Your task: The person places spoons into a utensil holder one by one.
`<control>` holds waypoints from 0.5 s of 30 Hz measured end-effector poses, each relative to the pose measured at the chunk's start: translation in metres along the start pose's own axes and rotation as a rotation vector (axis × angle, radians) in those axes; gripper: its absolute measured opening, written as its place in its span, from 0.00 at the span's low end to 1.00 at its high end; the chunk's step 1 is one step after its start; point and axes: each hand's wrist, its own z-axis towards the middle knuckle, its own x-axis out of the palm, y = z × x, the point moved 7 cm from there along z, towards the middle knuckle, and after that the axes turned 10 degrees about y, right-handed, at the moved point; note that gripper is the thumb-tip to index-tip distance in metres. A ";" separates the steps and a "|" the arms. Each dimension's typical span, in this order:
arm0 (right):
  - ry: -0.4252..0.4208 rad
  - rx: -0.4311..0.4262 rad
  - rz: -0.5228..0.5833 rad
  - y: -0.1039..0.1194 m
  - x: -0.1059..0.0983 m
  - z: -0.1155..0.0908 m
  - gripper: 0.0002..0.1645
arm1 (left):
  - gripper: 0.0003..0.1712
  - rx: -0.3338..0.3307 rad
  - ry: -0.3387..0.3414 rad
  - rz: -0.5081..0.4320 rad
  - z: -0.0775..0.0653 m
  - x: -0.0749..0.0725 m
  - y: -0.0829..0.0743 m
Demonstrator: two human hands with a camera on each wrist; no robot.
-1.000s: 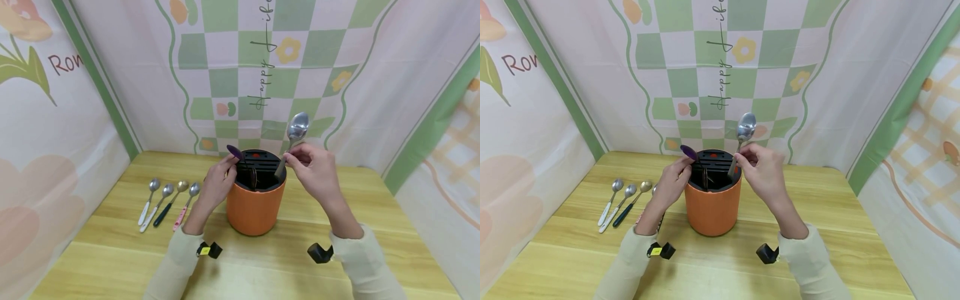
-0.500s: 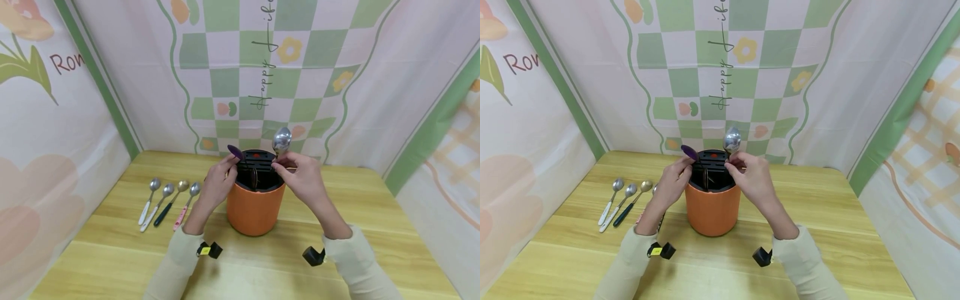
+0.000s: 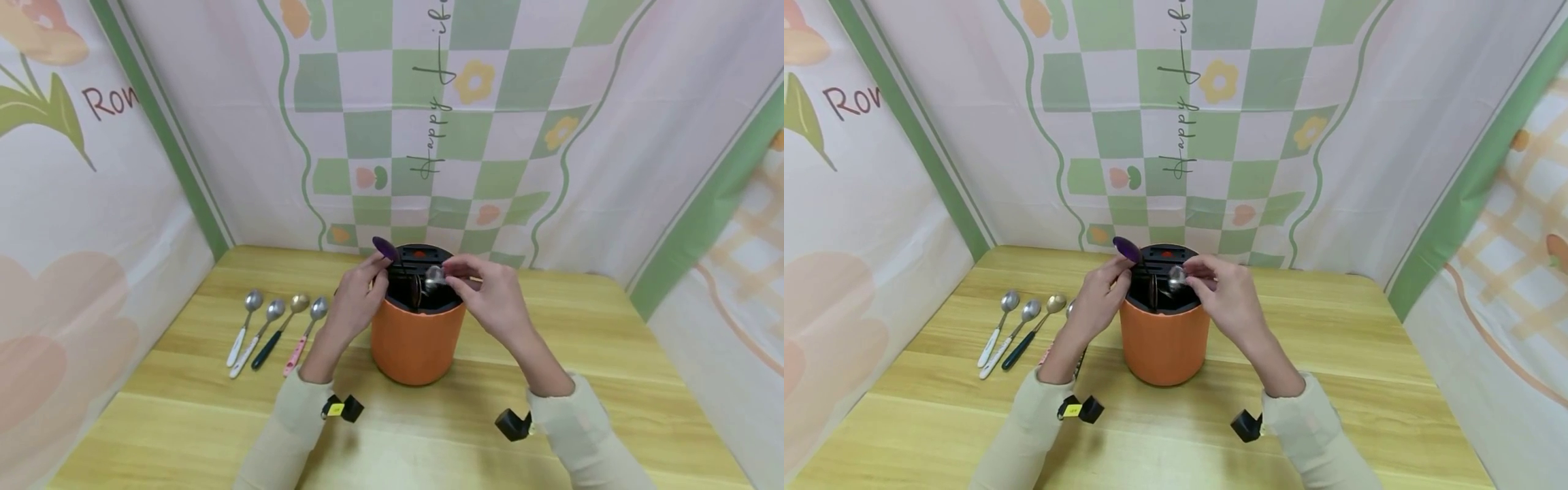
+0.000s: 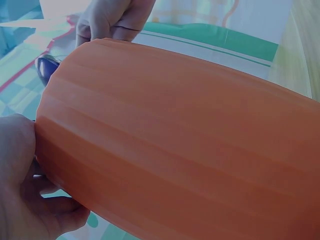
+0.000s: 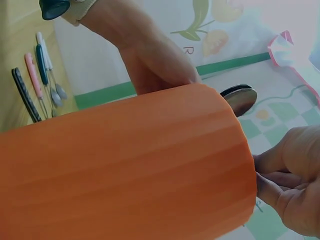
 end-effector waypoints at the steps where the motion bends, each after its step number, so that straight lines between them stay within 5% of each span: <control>1: -0.017 -0.008 0.006 -0.001 -0.002 -0.001 0.11 | 0.23 0.000 0.001 -0.002 0.000 0.000 0.000; 15: -0.121 -0.043 -0.039 -0.005 -0.015 0.000 0.11 | 0.23 -0.007 0.002 -0.004 -0.001 -0.001 -0.002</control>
